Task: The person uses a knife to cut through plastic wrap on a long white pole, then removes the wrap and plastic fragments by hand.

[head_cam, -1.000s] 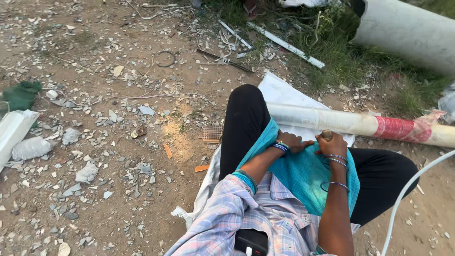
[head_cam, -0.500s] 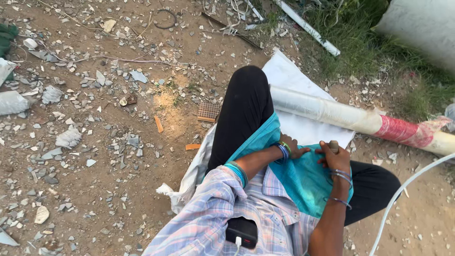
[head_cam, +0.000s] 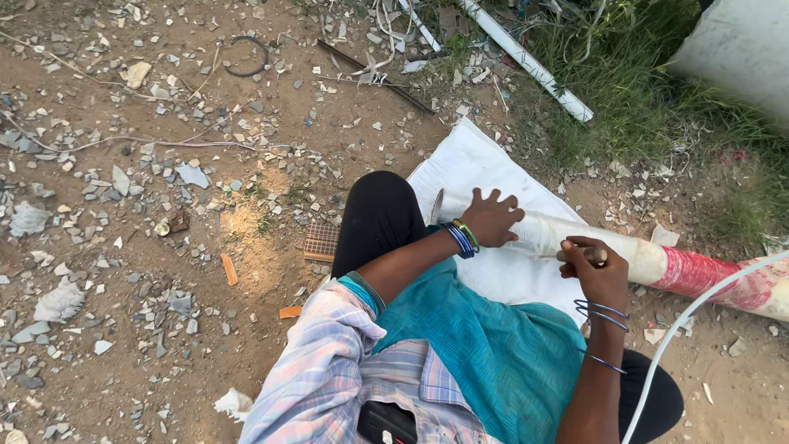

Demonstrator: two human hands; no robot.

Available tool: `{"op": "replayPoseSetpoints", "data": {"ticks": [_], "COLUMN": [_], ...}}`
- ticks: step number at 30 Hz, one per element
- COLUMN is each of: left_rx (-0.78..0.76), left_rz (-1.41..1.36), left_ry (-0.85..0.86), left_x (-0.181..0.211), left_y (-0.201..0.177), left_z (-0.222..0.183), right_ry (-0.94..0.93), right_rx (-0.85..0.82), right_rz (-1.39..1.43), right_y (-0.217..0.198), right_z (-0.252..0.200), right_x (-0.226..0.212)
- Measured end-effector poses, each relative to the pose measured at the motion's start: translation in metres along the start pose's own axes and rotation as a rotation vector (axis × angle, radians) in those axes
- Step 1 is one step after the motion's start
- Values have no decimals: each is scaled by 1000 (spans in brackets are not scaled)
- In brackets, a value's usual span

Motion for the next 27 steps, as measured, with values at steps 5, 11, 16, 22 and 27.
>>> {"op": "replayPoseSetpoints", "data": {"ticks": [5,11,16,22,27], "left_rx": [24,-305,-347,-271,-47], "left_rz": [142,158,-18,-51,107], "left_ry": [-9,-82,-2,45,96], "left_x": [-27,-50,-73,-63,-27], "left_y": [14,21,4,-14,-6], "left_z": [-9,21,40,37,20], "right_ry": [158,453,541,300,196], "right_rx": [15,53,80,169,125], "right_rz": [423,909,1033,726,208], "right_y": [0,-19,-44,-54,-19], "right_z": [25,51,56,44,43], "right_x": [61,128,121,72,85]}}
Point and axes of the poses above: each hand's wrist, its own z-axis towards the middle knuckle, its own y-axis out of the palm, x = y × z, the point moved 3 cm from there along z, towards the middle knuckle, and after that the axes turned 11 degrees about x, right-handed, at the moved point
